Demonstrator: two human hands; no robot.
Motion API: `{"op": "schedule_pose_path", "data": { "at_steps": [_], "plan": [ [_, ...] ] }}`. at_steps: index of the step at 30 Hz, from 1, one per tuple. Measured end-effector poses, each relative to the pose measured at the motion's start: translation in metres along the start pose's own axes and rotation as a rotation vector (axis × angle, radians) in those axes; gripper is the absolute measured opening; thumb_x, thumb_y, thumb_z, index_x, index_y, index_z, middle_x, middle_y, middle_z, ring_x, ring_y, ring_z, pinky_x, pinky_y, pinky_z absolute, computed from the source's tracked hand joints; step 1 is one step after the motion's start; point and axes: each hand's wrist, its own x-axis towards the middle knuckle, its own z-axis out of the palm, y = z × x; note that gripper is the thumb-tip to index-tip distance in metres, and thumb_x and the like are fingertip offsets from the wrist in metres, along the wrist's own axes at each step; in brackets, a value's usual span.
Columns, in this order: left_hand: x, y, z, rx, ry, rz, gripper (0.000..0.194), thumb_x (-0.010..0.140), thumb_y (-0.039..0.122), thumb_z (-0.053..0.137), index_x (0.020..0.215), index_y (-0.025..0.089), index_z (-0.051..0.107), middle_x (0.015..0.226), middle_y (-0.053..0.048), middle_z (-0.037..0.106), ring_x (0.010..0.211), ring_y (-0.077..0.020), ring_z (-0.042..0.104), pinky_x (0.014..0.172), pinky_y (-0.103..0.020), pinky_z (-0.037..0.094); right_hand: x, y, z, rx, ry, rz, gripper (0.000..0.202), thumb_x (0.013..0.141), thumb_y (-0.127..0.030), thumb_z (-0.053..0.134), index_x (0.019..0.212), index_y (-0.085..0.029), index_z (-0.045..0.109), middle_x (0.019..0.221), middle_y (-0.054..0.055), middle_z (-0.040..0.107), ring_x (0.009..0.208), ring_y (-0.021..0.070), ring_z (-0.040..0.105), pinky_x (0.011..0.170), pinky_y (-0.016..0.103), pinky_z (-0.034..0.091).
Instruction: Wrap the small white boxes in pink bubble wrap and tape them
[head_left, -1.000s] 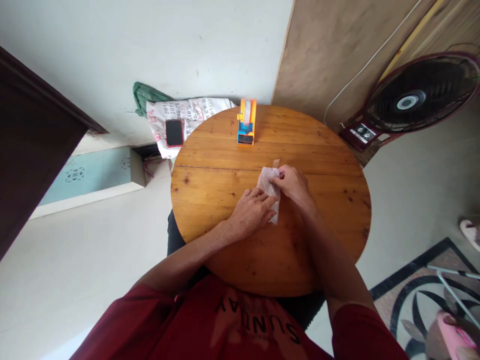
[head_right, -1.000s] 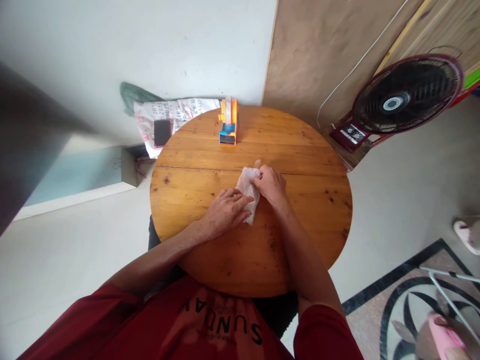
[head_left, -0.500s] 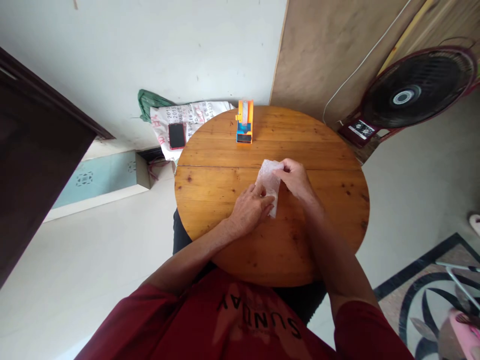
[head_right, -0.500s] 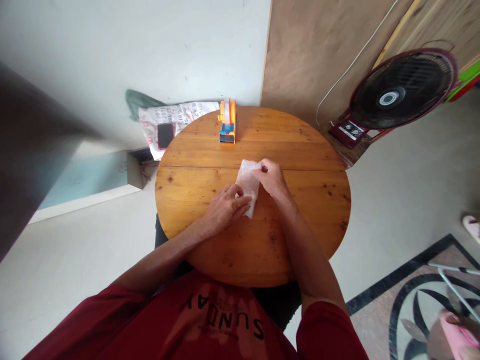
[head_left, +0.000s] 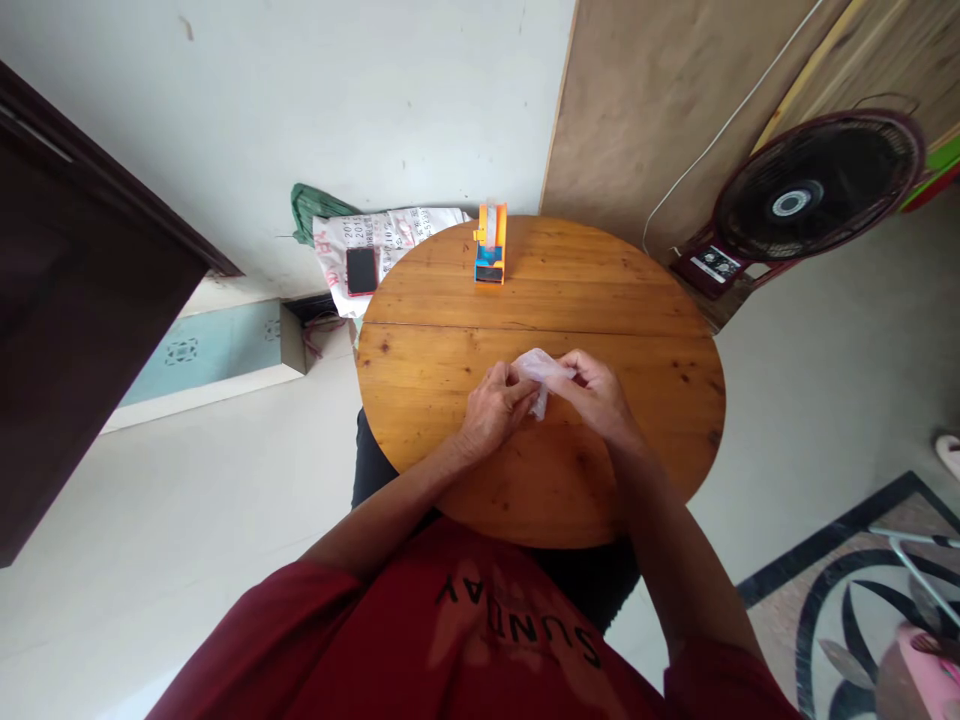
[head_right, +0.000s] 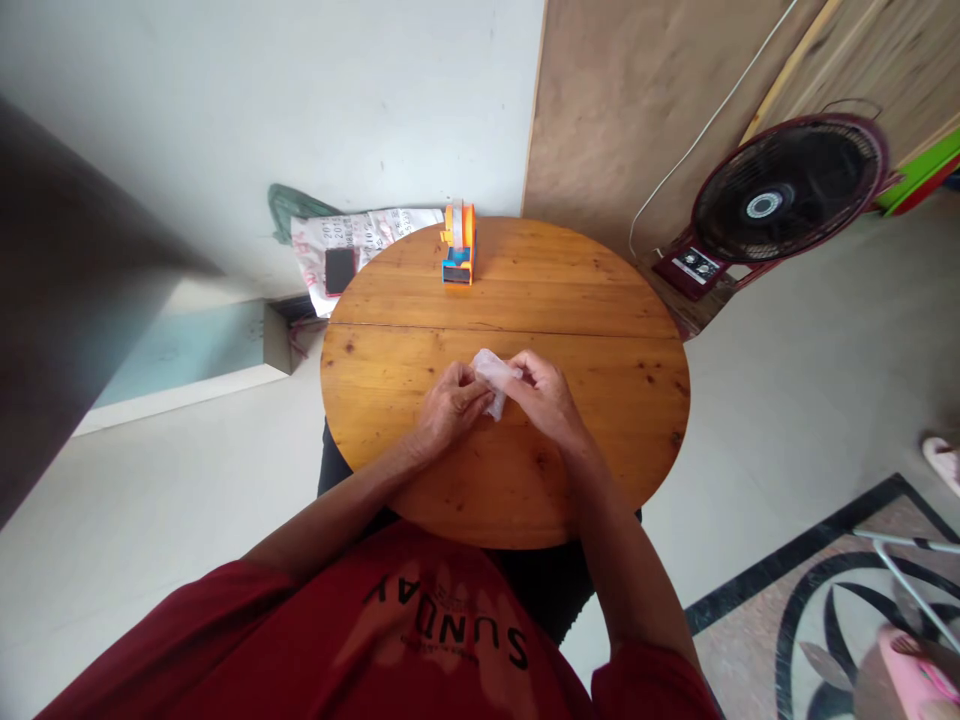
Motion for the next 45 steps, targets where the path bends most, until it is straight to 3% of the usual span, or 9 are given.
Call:
{"op": "schedule_pose_path", "data": {
  "at_steps": [10,14,20,24,27,32,34,37,45],
  "plan": [
    [-0.007,-0.002,0.002,-0.146,0.101,-0.148,0.019,0.090,0.033,0.065,0.107,0.023,0.068,0.102,-0.004,0.061,0.085,-0.0153,0.062,0.074,-0.028,0.051,-0.011,0.002,0.004,-0.067,-0.006,-0.030,0.024,0.080,-0.045,0.062,0.074,-0.023,0.056,0.069,-0.003,0.058,0.063,0.0129,0.049,0.061,0.027,0.041],
    [-0.008,-0.002,-0.003,-0.219,0.109,-0.204,0.009,0.086,0.026,0.067,0.091,0.018,0.066,0.095,-0.003,0.061,0.078,-0.0133,0.059,0.074,-0.027,0.051,-0.014,0.004,0.004,-0.052,-0.098,-0.084,0.019,0.081,-0.042,0.062,0.078,-0.024,0.056,0.097,0.003,0.073,0.088,0.0192,0.067,0.079,0.033,0.051],
    [-0.005,-0.011,0.003,-0.455,0.117,-0.243,0.009,0.084,0.024,0.067,0.081,0.016,0.064,0.086,-0.003,0.063,0.073,-0.0114,0.059,0.070,-0.026,0.051,-0.022,0.006,0.009,-0.197,-0.170,-0.250,0.008,0.086,-0.031,0.053,0.079,-0.026,0.055,0.116,0.006,0.074,0.113,0.0230,0.068,0.099,0.043,0.050],
    [-0.014,-0.021,0.005,-0.610,0.109,-0.173,0.010,0.085,0.025,0.063,0.090,0.016,0.062,0.090,-0.004,0.066,0.079,-0.0133,0.063,0.074,-0.028,0.053,-0.028,0.013,0.014,-0.279,-0.184,-0.330,0.010,0.087,-0.027,0.051,0.077,-0.027,0.052,0.125,0.006,0.072,0.120,0.0215,0.065,0.102,0.043,0.050],
    [-0.024,-0.026,-0.005,-0.550,0.104,-0.102,0.031,0.085,0.029,0.064,0.111,0.014,0.058,0.100,-0.009,0.066,0.090,-0.0178,0.066,0.081,-0.033,0.056,-0.030,0.020,0.015,-0.334,-0.186,-0.394,0.010,0.087,-0.024,0.050,0.079,-0.028,0.054,0.128,0.006,0.071,0.124,0.0205,0.063,0.105,0.043,0.049],
    [-0.022,-0.032,-0.031,-0.216,-0.019,0.219,0.074,0.080,0.025,0.070,0.147,0.016,0.039,0.153,-0.022,0.042,0.142,-0.0313,0.044,0.114,-0.049,0.043,-0.028,0.024,0.011,-0.371,-0.211,-0.435,0.012,0.086,-0.019,0.049,0.081,-0.027,0.056,0.128,0.007,0.070,0.125,0.0207,0.063,0.104,0.043,0.051],
    [-0.014,-0.034,-0.036,-0.124,-0.111,0.309,0.071,0.082,0.023,0.069,0.147,0.018,0.041,0.159,-0.021,0.036,0.150,-0.0324,0.035,0.117,-0.053,0.037,-0.026,0.022,0.010,-0.389,-0.226,-0.447,0.014,0.085,-0.018,0.049,0.081,-0.027,0.058,0.127,0.006,0.071,0.126,0.0213,0.063,0.104,0.044,0.051],
    [-0.004,-0.038,-0.037,-0.086,-0.191,0.412,0.061,0.086,0.019,0.064,0.144,0.018,0.046,0.153,-0.018,0.048,0.151,-0.0292,0.034,0.119,-0.053,0.036,-0.026,0.021,0.008,-0.410,-0.227,-0.485,0.016,0.085,-0.016,0.048,0.083,-0.027,0.059,0.126,0.007,0.071,0.126,0.0218,0.062,0.105,0.044,0.051],
    [-0.005,-0.043,-0.022,-0.089,-0.136,0.428,0.040,0.094,0.017,0.053,0.134,0.016,0.056,0.147,-0.015,0.055,0.146,-0.0236,0.043,0.117,-0.047,0.041,-0.032,0.030,0.009,-0.415,-0.130,-0.551,0.014,0.086,-0.015,0.049,0.083,-0.026,0.057,0.129,0.011,0.069,0.131,0.0233,0.058,0.107,0.048,0.051]
  ]
}}
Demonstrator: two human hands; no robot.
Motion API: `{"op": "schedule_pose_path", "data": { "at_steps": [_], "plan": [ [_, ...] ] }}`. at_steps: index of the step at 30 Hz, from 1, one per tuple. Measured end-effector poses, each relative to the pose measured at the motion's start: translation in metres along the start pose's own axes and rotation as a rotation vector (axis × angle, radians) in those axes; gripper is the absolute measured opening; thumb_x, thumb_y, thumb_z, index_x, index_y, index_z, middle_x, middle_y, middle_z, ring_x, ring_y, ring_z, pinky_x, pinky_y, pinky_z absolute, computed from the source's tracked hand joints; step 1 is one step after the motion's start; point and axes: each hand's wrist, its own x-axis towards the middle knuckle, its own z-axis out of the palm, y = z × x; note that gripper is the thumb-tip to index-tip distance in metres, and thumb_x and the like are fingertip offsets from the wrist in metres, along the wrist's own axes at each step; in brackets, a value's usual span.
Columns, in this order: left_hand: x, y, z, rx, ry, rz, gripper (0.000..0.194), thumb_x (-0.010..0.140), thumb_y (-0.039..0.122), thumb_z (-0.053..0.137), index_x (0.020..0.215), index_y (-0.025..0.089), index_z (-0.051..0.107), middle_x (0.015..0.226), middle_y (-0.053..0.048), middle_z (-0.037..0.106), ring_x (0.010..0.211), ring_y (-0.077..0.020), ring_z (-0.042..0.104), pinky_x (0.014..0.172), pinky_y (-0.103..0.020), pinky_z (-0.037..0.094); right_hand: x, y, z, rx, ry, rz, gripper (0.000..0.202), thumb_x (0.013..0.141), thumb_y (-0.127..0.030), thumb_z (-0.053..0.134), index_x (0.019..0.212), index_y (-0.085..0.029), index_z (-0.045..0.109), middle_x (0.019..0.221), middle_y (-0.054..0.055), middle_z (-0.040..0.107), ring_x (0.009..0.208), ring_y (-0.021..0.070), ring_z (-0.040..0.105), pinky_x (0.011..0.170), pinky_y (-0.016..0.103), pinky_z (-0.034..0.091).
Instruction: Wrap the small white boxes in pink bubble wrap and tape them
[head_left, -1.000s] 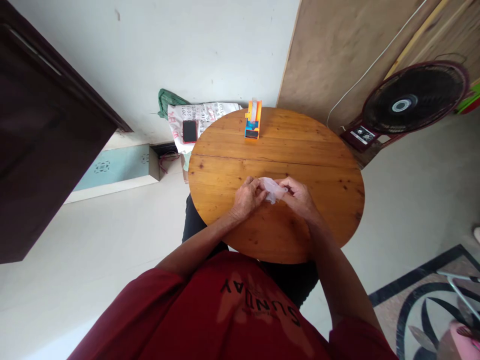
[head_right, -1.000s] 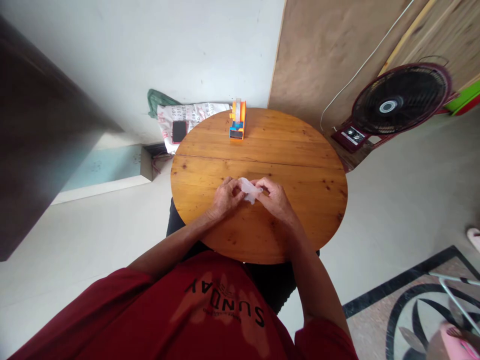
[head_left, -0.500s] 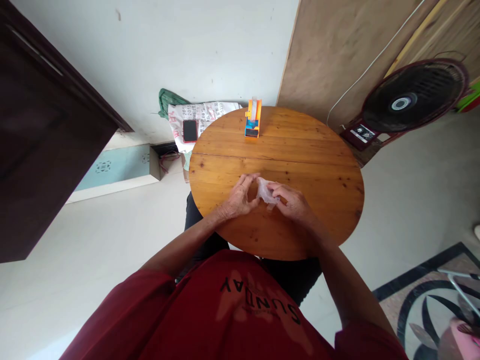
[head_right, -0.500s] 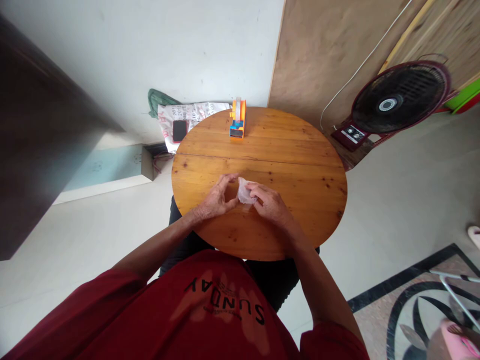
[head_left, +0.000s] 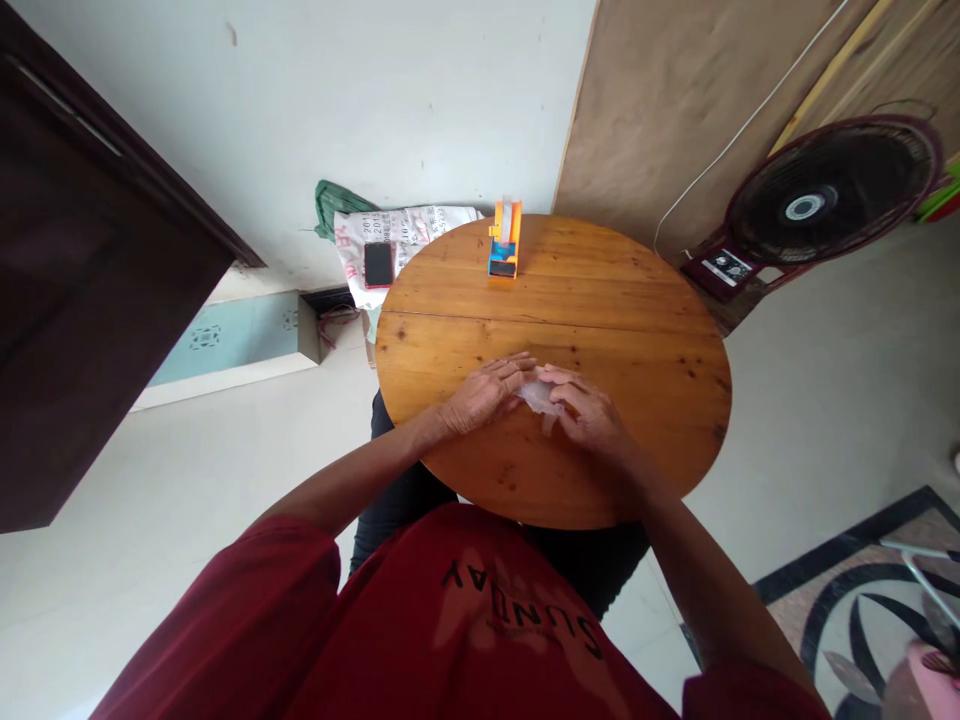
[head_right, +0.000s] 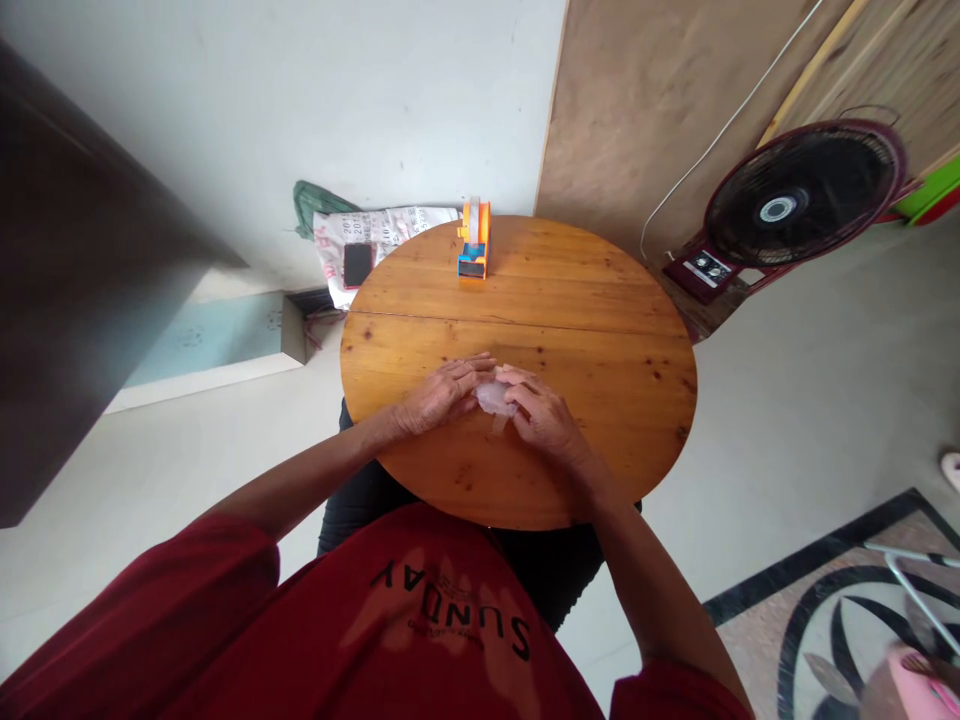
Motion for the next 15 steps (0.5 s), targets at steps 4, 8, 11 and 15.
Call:
{"op": "schedule_pose_path", "data": {
  "at_steps": [4,8,11,15],
  "plan": [
    [0.000,0.001,-0.001,0.027,-0.021,-0.018,0.037,0.098,0.021,0.050,0.134,0.017,0.057,0.148,-0.015,0.055,0.144,-0.0228,0.046,0.116,-0.044,0.043,-0.002,0.000,0.002,0.006,-0.053,0.029,0.015,0.089,-0.017,0.048,0.085,-0.027,0.059,0.130,0.008,0.068,0.135,0.0236,0.056,0.109,0.051,0.050],
    [-0.001,-0.003,-0.010,0.062,-0.086,0.026,0.040,0.096,0.021,0.052,0.136,0.017,0.057,0.149,-0.016,0.054,0.145,-0.0251,0.044,0.118,-0.048,0.040,-0.008,-0.001,0.005,-0.090,-0.074,-0.028,0.014,0.093,-0.020,0.049,0.093,-0.026,0.061,0.134,0.009,0.067,0.137,0.0235,0.053,0.116,0.053,0.043],
    [-0.001,-0.011,-0.015,0.052,-0.139,0.135,0.052,0.091,0.023,0.060,0.141,0.015,0.051,0.154,-0.019,0.046,0.150,-0.0282,0.036,0.122,-0.050,0.034,-0.014,0.001,0.012,-0.156,-0.040,-0.072,0.016,0.094,-0.019,0.050,0.102,-0.025,0.062,0.137,0.010,0.064,0.141,0.0248,0.049,0.117,0.054,0.041],
    [0.004,-0.025,-0.006,0.020,-0.093,0.221,0.055,0.090,0.012,0.055,0.144,0.015,0.047,0.156,-0.020,0.043,0.151,-0.0261,0.034,0.122,-0.049,0.035,-0.015,0.008,0.025,-0.145,0.024,-0.030,0.019,0.096,-0.017,0.046,0.100,-0.025,0.063,0.137,0.011,0.063,0.141,0.0248,0.048,0.114,0.053,0.044]
  ]
}}
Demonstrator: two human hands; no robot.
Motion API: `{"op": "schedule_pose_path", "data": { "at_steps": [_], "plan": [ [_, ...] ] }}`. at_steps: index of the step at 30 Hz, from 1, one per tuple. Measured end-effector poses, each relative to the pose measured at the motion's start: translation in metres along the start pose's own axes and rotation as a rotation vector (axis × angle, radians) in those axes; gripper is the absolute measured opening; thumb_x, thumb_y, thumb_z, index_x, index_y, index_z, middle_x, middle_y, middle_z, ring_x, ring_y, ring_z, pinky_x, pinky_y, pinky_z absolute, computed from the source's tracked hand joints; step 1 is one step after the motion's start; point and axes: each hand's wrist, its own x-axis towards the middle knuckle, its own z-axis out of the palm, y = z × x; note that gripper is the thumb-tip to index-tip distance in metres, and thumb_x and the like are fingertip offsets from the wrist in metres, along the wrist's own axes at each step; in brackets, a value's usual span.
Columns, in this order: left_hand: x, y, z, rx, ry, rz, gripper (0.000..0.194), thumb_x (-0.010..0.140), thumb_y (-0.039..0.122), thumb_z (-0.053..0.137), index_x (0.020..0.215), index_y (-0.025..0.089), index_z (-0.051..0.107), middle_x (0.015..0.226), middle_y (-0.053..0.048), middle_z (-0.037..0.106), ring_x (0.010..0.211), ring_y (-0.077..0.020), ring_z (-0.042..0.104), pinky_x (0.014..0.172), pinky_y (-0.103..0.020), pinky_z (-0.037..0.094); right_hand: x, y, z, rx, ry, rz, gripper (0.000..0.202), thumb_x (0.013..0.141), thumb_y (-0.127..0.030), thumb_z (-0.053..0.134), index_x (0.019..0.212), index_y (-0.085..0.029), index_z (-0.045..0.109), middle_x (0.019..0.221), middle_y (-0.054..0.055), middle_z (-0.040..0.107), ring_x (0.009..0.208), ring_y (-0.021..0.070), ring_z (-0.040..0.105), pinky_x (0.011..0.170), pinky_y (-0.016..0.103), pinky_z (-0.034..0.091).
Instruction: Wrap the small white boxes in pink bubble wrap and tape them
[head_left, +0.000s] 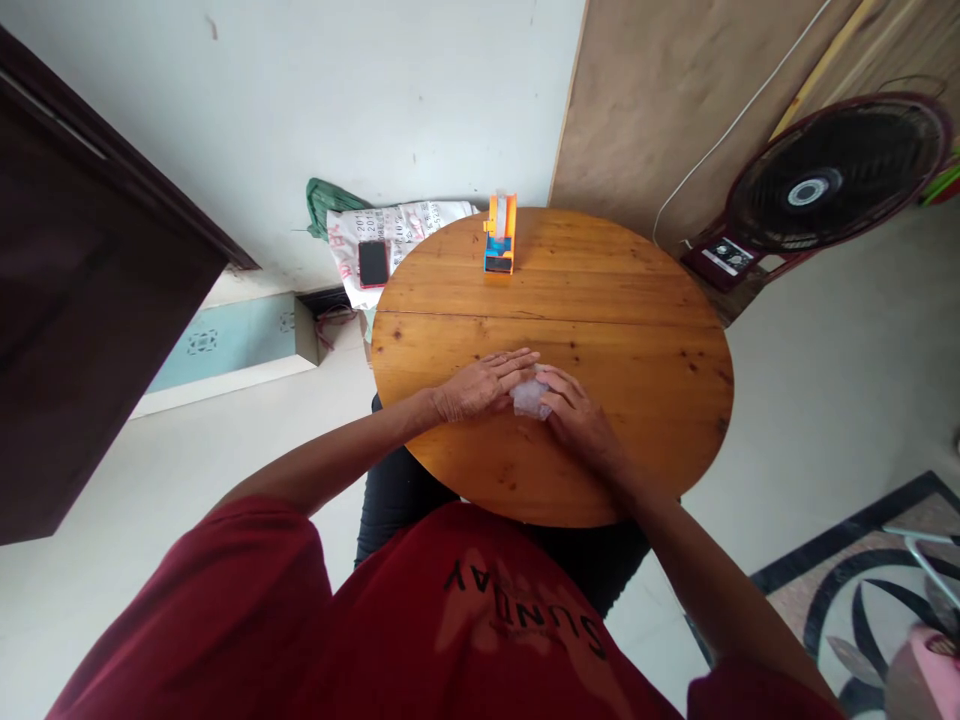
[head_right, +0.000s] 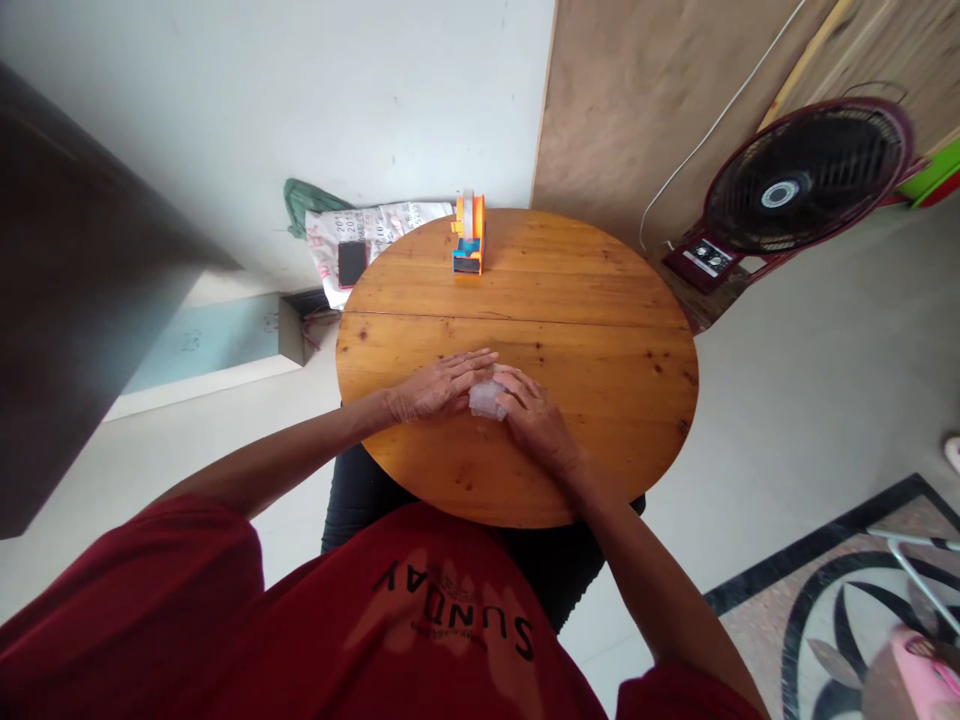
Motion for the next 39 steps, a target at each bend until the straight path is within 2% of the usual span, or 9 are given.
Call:
{"op": "schedule_pose_path", "data": {
  "at_steps": [7,10,13,17,20,23,26,31,39],
  "plan": [
    [0.006,-0.004,0.009,-0.241,0.102,-0.074,0.049,0.092,0.023,0.056,0.139,0.012,0.050,0.146,-0.023,0.052,0.136,-0.0309,0.052,0.110,-0.048,0.046,0.017,0.007,-0.007,0.212,0.122,0.050,0.008,0.094,-0.023,0.052,0.092,-0.025,0.060,0.126,0.011,0.067,0.123,0.0251,0.061,0.104,0.048,0.050],
    [0.009,0.009,0.000,-0.575,0.092,-0.252,0.048,0.091,0.038,0.063,0.131,0.013,0.057,0.124,-0.017,0.066,0.110,-0.0251,0.065,0.093,-0.038,0.054,0.024,0.009,-0.017,0.452,0.064,0.238,0.006,0.091,-0.032,0.058,0.094,-0.026,0.059,0.120,0.008,0.070,0.110,0.0240,0.067,0.093,0.043,0.055],
    [0.016,0.017,-0.009,-0.915,0.047,-0.497,0.052,0.086,0.049,0.067,0.123,0.013,0.062,0.098,-0.009,0.069,0.080,-0.0156,0.064,0.066,-0.026,0.051,0.028,0.010,-0.021,0.674,0.026,0.433,0.018,0.087,-0.040,0.063,0.098,-0.026,0.059,0.104,0.005,0.073,0.093,0.0212,0.070,0.081,0.037,0.057],
    [0.025,0.016,-0.014,-1.087,-0.003,-0.683,0.052,0.079,0.050,0.072,0.116,0.014,0.066,0.092,-0.007,0.068,0.073,-0.0126,0.060,0.053,-0.019,0.042,0.030,0.007,-0.015,0.867,-0.001,0.581,0.040,0.078,-0.045,0.074,0.109,-0.025,0.059,0.101,0.003,0.072,0.088,0.0196,0.069,0.080,0.035,0.056],
    [0.029,0.013,-0.011,-1.117,0.008,-0.743,0.052,0.080,0.052,0.070,0.117,0.015,0.065,0.090,-0.005,0.067,0.068,-0.0109,0.058,0.052,-0.019,0.041,0.031,0.006,-0.008,0.911,0.013,0.607,0.057,0.067,-0.042,0.083,0.115,-0.024,0.057,0.111,0.005,0.071,0.098,0.0221,0.069,0.088,0.039,0.056],
    [0.031,0.013,-0.008,-1.042,0.054,-0.778,0.054,0.084,0.056,0.065,0.119,0.014,0.065,0.085,-0.004,0.065,0.066,-0.0118,0.057,0.052,-0.021,0.040,0.033,0.009,-0.003,0.876,0.050,0.650,0.056,0.067,-0.043,0.082,0.114,-0.023,0.059,0.108,0.006,0.072,0.096,0.0230,0.069,0.089,0.040,0.056],
    [0.032,0.015,-0.008,-0.978,0.103,-0.708,0.051,0.087,0.055,0.065,0.116,0.014,0.067,0.093,-0.006,0.069,0.077,-0.0147,0.061,0.065,-0.024,0.046,0.034,0.013,0.000,0.874,0.060,0.676,0.051,0.069,-0.044,0.080,0.112,-0.023,0.061,0.103,0.005,0.073,0.091,0.0223,0.069,0.084,0.039,0.056],
    [0.034,0.019,-0.007,-1.223,0.115,-0.574,0.056,0.075,0.049,0.082,0.116,0.015,0.067,0.105,-0.008,0.071,0.092,-0.0182,0.065,0.081,-0.029,0.049,0.033,0.017,0.000,0.862,0.064,0.655,0.047,0.069,-0.042,0.079,0.110,-0.024,0.063,0.099,0.004,0.073,0.091,0.0226,0.068,0.082,0.038,0.055],
    [0.033,0.017,0.008,-1.432,0.315,-0.659,0.055,0.064,0.040,0.091,0.107,0.013,0.068,0.097,-0.006,0.071,0.085,-0.0154,0.066,0.084,-0.031,0.049,0.031,0.016,-0.004,0.654,0.101,0.587,0.038,0.081,-0.048,0.069,0.111,-0.025,0.066,0.115,0.007,0.070,0.102,0.0249,0.067,0.090,0.040,0.054]
  ]
}}
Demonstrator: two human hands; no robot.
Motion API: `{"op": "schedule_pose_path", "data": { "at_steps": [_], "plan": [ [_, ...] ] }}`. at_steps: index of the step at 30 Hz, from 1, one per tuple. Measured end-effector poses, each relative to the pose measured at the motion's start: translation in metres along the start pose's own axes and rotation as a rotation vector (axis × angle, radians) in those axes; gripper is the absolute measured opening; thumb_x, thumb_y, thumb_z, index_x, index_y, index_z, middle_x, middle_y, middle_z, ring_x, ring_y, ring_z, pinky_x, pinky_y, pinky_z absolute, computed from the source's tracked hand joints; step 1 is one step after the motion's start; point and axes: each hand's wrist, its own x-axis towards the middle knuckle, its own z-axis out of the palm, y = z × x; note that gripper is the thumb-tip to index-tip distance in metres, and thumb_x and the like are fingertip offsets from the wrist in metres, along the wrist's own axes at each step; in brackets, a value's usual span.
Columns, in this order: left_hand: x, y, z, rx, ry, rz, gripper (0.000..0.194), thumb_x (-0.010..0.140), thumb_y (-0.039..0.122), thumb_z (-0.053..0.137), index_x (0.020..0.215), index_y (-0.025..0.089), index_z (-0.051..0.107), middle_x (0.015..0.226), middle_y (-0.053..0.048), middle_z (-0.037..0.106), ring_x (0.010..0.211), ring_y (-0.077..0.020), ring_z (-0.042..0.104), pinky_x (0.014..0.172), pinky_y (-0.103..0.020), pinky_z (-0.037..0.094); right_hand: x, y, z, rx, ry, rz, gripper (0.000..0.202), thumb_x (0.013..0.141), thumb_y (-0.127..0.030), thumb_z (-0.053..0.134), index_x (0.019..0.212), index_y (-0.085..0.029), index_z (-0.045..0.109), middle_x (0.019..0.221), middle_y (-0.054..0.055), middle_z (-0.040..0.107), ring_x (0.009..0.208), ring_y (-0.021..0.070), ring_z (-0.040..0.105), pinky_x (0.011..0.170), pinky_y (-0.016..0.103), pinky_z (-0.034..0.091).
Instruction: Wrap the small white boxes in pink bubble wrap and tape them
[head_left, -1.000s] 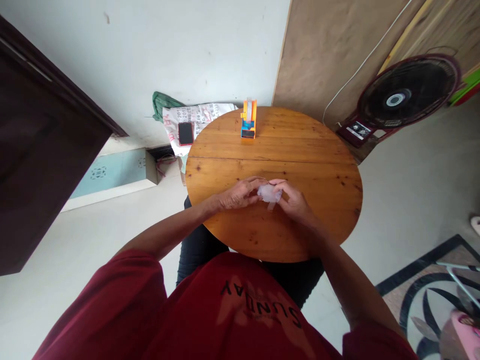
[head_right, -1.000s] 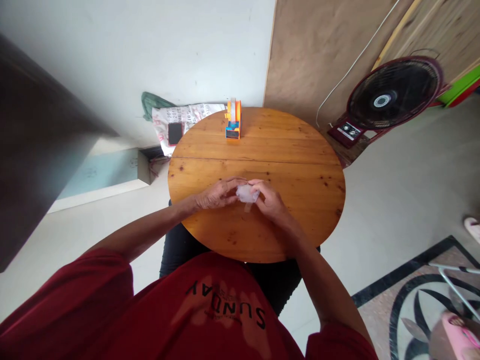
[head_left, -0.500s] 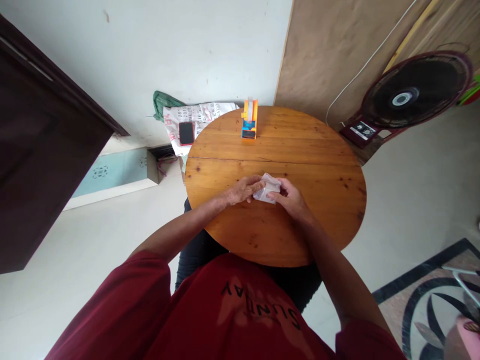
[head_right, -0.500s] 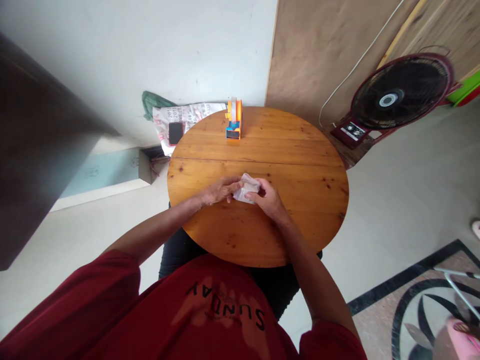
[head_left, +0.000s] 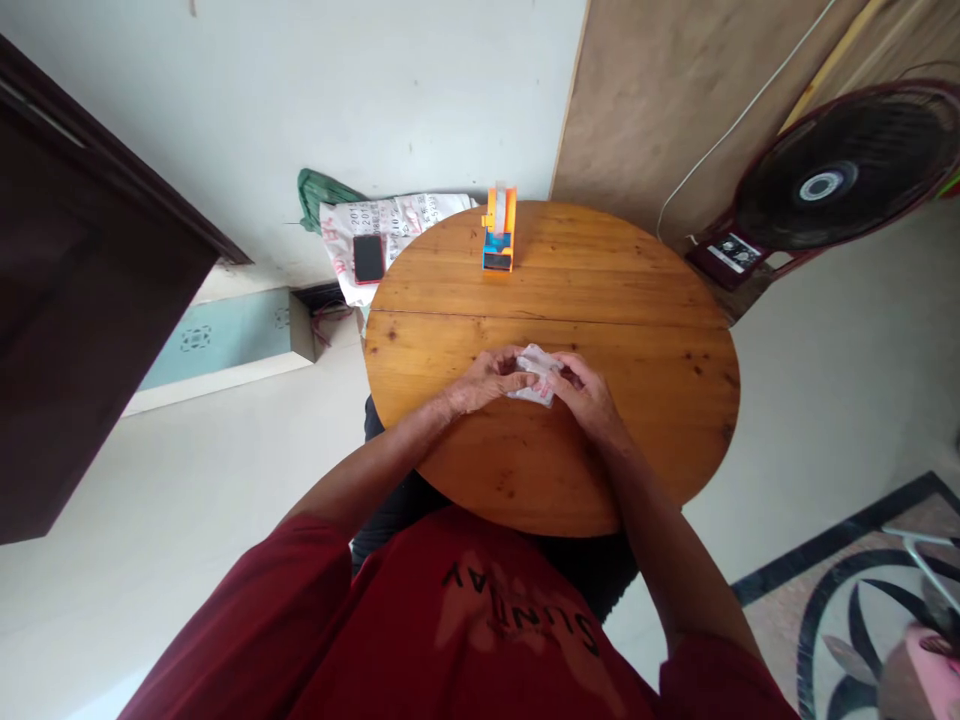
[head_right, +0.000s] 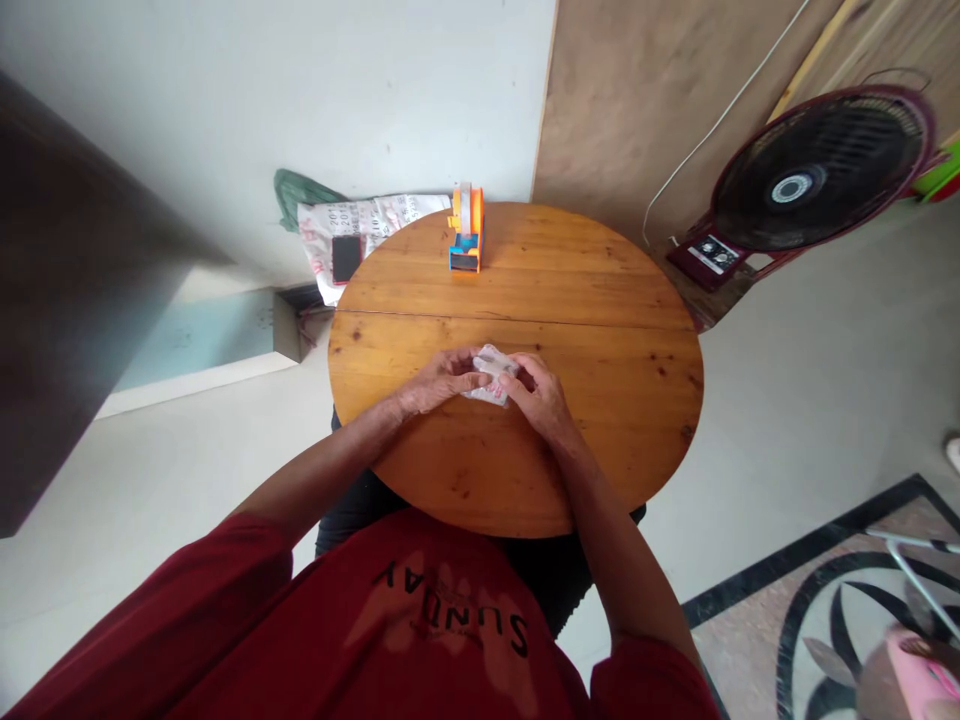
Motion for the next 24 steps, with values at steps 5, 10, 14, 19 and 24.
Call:
{"op": "schedule_pose_path", "data": {
  "at_steps": [5,10,14,19,24],
  "plan": [
    [-0.001,-0.003,-0.002,-0.068,-0.023,-0.017,0.057,0.063,0.035,0.092,0.111,0.014,0.068,0.100,-0.005,0.072,0.086,-0.0155,0.066,0.086,-0.032,0.049,-0.001,-0.002,0.000,0.011,0.036,0.007,0.044,0.083,-0.048,0.068,0.120,-0.025,0.063,0.117,0.006,0.071,0.104,0.0253,0.068,0.092,0.042,0.055],
    [0.000,-0.007,-0.003,-0.087,-0.039,-0.016,0.060,0.063,0.032,0.092,0.115,0.016,0.068,0.099,-0.004,0.072,0.086,-0.0146,0.066,0.085,-0.030,0.049,0.000,-0.016,0.000,-0.176,0.122,-0.051,0.038,0.083,-0.043,0.068,0.116,-0.024,0.066,0.113,0.007,0.073,0.102,0.0260,0.069,0.093,0.044,0.054],
    [0.001,-0.008,-0.004,-0.082,-0.022,-0.028,0.059,0.062,0.032,0.093,0.113,0.015,0.068,0.095,-0.003,0.072,0.084,-0.0149,0.066,0.083,-0.030,0.050,0.003,-0.024,0.000,-0.344,0.224,-0.151,0.024,0.086,-0.037,0.065,0.106,-0.025,0.070,0.100,0.006,0.076,0.095,0.0259,0.070,0.094,0.044,0.053],
    [0.000,-0.007,-0.005,-0.059,-0.013,-0.040,0.061,0.062,0.033,0.093,0.114,0.014,0.067,0.099,-0.006,0.072,0.087,-0.0156,0.067,0.087,-0.032,0.051,0.007,-0.035,-0.005,-0.437,0.261,-0.200,0.022,0.092,-0.038,0.057,0.089,-0.026,0.075,0.094,0.005,0.078,0.089,0.0258,0.071,0.087,0.042,0.053],
    [-0.001,-0.003,-0.006,-0.059,-0.089,-0.045,0.063,0.063,0.035,0.092,0.116,0.015,0.067,0.101,-0.006,0.072,0.087,-0.0158,0.067,0.087,-0.032,0.050,0.009,-0.047,-0.012,-0.313,0.209,-0.123,0.022,0.091,-0.038,0.059,0.083,-0.024,0.075,0.084,0.003,0.076,0.080,0.0224,0.070,0.077,0.036,0.054]
  ]
}}
